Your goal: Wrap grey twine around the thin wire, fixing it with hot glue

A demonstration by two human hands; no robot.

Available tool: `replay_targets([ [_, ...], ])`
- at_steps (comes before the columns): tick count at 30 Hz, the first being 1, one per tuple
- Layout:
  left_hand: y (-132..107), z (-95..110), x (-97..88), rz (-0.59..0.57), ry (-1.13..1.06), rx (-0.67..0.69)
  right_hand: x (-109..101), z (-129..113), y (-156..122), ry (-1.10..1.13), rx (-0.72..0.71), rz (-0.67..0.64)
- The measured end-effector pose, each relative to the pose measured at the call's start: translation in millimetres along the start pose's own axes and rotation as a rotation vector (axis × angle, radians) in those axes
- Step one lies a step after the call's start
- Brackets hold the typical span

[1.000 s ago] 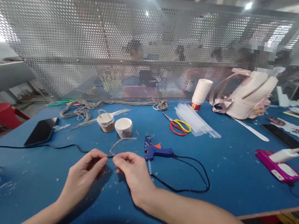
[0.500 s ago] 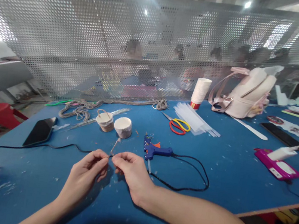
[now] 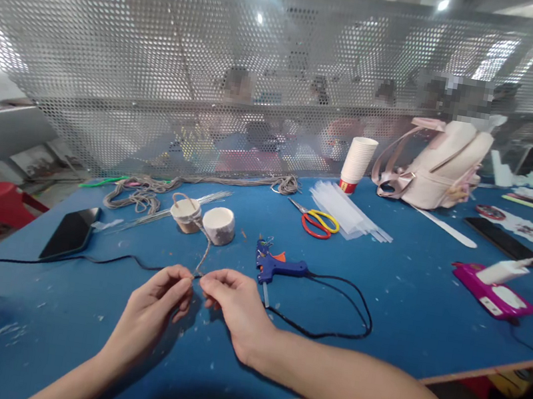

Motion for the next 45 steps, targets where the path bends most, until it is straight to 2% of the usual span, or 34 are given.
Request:
replay_targets([
  [15,0.5,-5.4,-2.4,0.029,0.031,-0.062,0.8,4.5,1.6,0.001,0.027,-0.004],
  [26,1.4,-6.2,-3.2,-0.004,0.005,-0.038,2.4,0.6,0.1,0.003,0.012,-0.02],
  [35,1.3,-3.1,-4.3,0.087,0.013,-0.069,1.7,4.5,1.0,0.004,0.011,-0.015],
  [45,1.9,-11.8,-3.8,0.021,-0.072,-0.072,0.5,0.2,-1.0,0.005,0.024,0.01],
])
Point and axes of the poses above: each hand's wrist, its own y-axis towards the middle knuckle, its own x-axis out of the palm, z = x × y, the point moved 9 cm from there along y, towards the middle knuckle, and after that the axes turned 15 degrees about -y, right-handed, at the moved point
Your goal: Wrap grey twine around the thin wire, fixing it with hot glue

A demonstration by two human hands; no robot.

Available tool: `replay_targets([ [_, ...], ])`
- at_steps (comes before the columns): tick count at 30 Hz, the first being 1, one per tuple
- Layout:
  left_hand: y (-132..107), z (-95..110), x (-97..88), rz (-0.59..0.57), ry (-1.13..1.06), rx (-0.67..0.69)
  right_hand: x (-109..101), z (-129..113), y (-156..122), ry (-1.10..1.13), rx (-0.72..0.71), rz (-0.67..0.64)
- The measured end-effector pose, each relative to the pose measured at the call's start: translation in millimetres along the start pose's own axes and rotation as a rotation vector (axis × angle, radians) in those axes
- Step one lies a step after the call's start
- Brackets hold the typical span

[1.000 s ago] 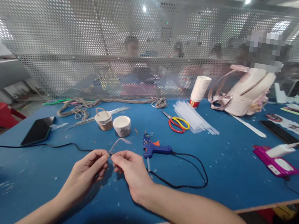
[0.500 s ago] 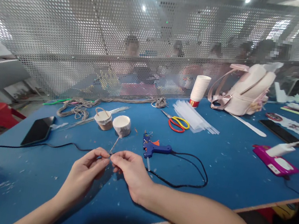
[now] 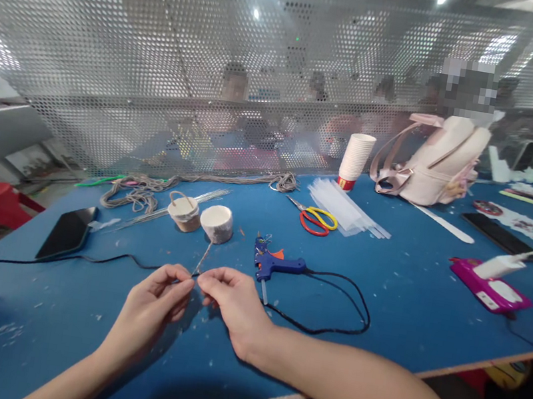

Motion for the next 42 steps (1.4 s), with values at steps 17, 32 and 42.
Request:
replay_targets([
  [17,-1.2,0.3,4.7,-0.005,-0.037,-0.023,-1.7,2.6,1.7,-0.001,-0.001,0.015],
  [32,-2.5,7.7,6.6,0.002,0.061,0.016,-1.1,2.5,1.4,0.023,-0.011,0.002],
  [42,-3.3,15.0,7.6,0.005,0.188,0.083,-0.3,1.8,1.9,0.018,-0.008,-0.005],
])
Point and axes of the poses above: each hand's wrist, its own y-axis towards the middle knuckle, its own x-axis out of the palm, z = x × y, the point moved 9 cm from there along y, towards the middle knuckle, and after that the axes turned 15 degrees about -y, right-handed, at the moved point
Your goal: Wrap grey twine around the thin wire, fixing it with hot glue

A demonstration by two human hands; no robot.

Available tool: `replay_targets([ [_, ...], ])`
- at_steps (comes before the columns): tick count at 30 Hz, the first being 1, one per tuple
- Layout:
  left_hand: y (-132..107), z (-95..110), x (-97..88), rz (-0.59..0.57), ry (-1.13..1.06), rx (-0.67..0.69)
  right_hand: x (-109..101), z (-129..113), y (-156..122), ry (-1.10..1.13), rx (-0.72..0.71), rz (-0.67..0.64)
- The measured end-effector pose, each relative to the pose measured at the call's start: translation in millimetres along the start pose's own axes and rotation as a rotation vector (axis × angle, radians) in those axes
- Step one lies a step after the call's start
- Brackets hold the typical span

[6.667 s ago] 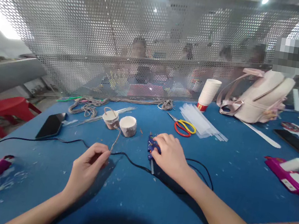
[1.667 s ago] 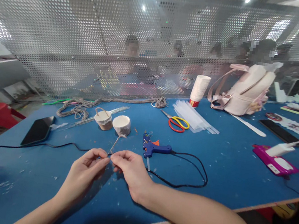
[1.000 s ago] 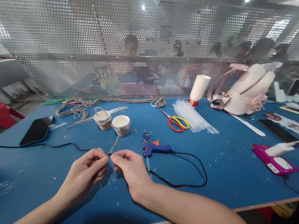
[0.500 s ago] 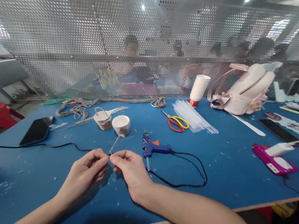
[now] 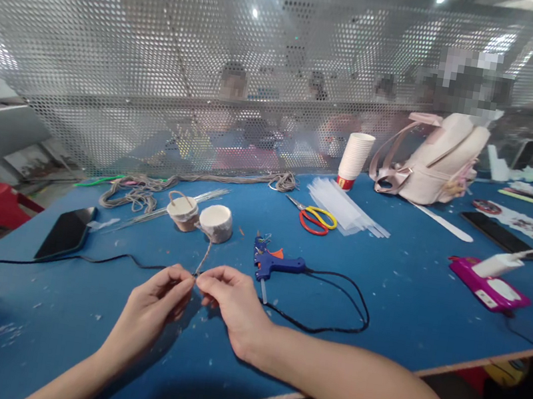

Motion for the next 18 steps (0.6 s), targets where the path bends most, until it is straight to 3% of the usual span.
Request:
replay_targets([
  [10,0.7,1.9,-3.0,0.046,0.046,-0.011,-0.2,-3.2,-1.7,-0.026,-0.028,0.003],
  [18,0.8,-4.5,-3.4,0.038,-0.053,-0.048,0.5,-0.7,-1.4,-0.033,-0.016,0.003],
])
Point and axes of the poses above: each hand's wrist, its own y-axis towards the middle knuckle, its own x-axis out of the palm, z = x × y, the point moved 9 cm from there along y, towards the middle knuckle, and after that the axes turned 15 degrees about -y, right-handed, at the moved point
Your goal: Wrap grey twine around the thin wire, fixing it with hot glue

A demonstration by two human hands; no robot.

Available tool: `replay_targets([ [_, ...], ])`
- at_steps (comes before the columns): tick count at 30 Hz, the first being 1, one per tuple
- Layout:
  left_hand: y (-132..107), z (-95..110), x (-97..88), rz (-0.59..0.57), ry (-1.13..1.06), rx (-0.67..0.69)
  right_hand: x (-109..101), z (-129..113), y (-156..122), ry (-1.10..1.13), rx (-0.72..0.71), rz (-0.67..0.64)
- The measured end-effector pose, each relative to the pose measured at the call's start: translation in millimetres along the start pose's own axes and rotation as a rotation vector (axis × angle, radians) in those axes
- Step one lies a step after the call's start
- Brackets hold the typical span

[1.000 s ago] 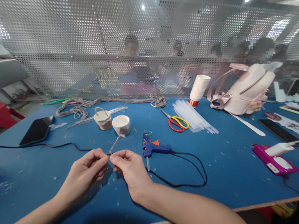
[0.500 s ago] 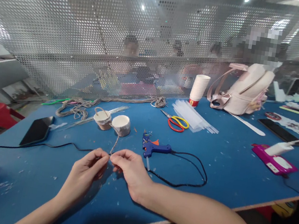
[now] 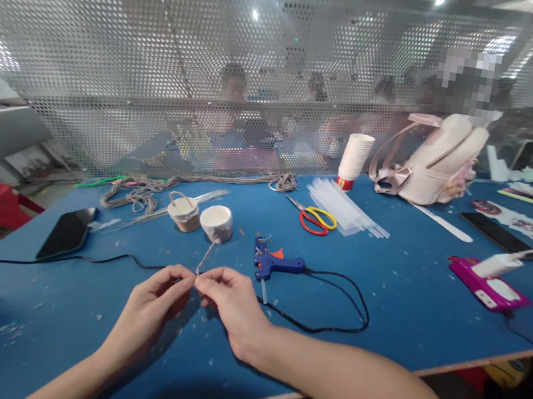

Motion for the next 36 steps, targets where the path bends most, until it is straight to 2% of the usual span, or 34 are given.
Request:
replay_targets([
  [5,1.0,-5.5,-0.8,-0.007,-0.061,-0.034,-1.8,-0.6,2.6,0.002,-0.017,0.007],
  [13,1.3,-4.9,-0.5,0.006,-0.023,-0.033,1.1,1.9,3.1,0.007,0.004,-0.008],
  [20,0.6,-3.4,2.1,-0.052,0.012,-0.019,1.3,4.6,3.9,0.034,0.04,-0.016],
  [31,1.6,-2.0,-3.8,0.009,0.063,0.009,1.0,4.5,3.7,0.044,0.031,-0.016],
  [36,2.5,-7.5,-1.2,-0.033,0.007,-0.023,-0.2,0.1,4.7,0.024,0.004,-0.01],
])
Point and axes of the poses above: each hand's wrist, its own y-axis towards the middle knuckle, its own x-axis out of the palm, z = x × y, the point moved 9 cm from there along y, towards the middle knuckle, and after that the axes turned 15 degrees about -y, right-handed, at the moved point
